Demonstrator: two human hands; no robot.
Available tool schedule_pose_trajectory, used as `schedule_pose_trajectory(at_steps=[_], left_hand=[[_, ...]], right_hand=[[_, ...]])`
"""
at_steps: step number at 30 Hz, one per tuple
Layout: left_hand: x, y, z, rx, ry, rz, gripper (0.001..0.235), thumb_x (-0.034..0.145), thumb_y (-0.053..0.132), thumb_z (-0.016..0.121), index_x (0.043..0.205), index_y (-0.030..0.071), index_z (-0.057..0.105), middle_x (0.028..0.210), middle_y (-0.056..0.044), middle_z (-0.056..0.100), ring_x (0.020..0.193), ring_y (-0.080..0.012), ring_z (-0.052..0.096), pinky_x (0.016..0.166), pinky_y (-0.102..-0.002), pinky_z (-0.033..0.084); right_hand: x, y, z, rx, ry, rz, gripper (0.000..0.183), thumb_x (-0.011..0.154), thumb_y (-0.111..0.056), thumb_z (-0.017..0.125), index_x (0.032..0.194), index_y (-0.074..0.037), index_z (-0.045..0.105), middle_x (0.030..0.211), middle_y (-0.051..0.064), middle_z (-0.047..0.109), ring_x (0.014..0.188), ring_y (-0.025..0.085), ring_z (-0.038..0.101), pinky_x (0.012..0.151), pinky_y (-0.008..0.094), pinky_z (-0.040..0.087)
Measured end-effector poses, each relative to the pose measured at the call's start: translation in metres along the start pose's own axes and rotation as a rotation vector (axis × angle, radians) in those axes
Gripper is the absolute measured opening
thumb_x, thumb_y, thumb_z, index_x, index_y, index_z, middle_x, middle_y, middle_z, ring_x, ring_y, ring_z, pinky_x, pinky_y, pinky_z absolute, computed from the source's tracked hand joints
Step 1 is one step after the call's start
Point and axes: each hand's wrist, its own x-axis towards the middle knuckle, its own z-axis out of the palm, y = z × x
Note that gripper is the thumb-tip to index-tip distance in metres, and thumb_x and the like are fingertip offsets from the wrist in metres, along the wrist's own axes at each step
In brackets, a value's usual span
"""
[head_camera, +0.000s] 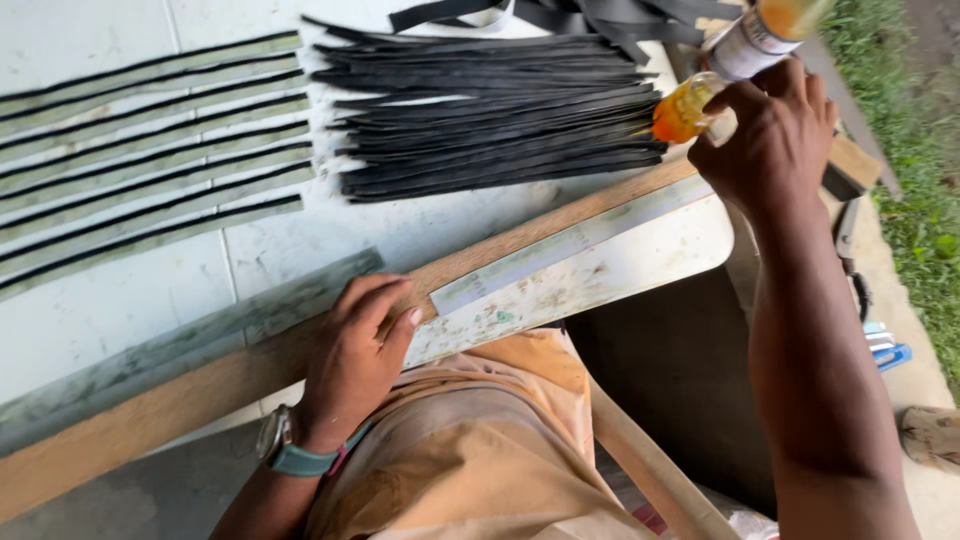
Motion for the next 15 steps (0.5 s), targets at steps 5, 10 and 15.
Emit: schedule_pose_trajectory(at_steps=[5,10,15], left_hand=[[0.002,0.001,0.001,0.003,0.017,-0.046,0.032,0.091,0.017,0.073,0.118,0.000,0.068,0.118,-0.015,0.068,0.106,-0.0331,0.069,0.088,-0.040,0.055],[0.001,0.000,0.001,0.033,0.017,-0.034,0.032,0.091,0.017,0.073,0.118,0.001,0.069,0.117,-0.015,0.069,0.106,-0.0326,0.069,0.088,-0.039,0.056],[0.000,-0.001,0.002,-0.010,0.085,-0.028,0.026,0.094,0.014,0.073,0.115,0.001,0.070,0.115,-0.013,0.071,0.105,-0.0302,0.071,0.087,-0.037,0.057]], right_hand=[[0.034,0.054,0.066,-0.028,-0.216,0.101,0.041,0.060,-0.030,0.093,0.100,-0.025,0.082,0.123,0.012,0.057,0.112,0.038,0.048,0.096,0.051,0.037],[0.038,0.051,0.072,0.135,-0.156,0.130,0.031,0.067,-0.026,0.091,0.096,-0.022,0.082,0.128,0.008,0.059,0.121,0.036,0.050,0.103,0.052,0.037],[0.002,0.011,0.006,0.524,-0.016,0.036,0.045,0.082,-0.015,0.087,0.123,-0.009,0.069,0.134,0.015,0.058,0.116,0.031,0.063,0.097,0.045,0.053]])
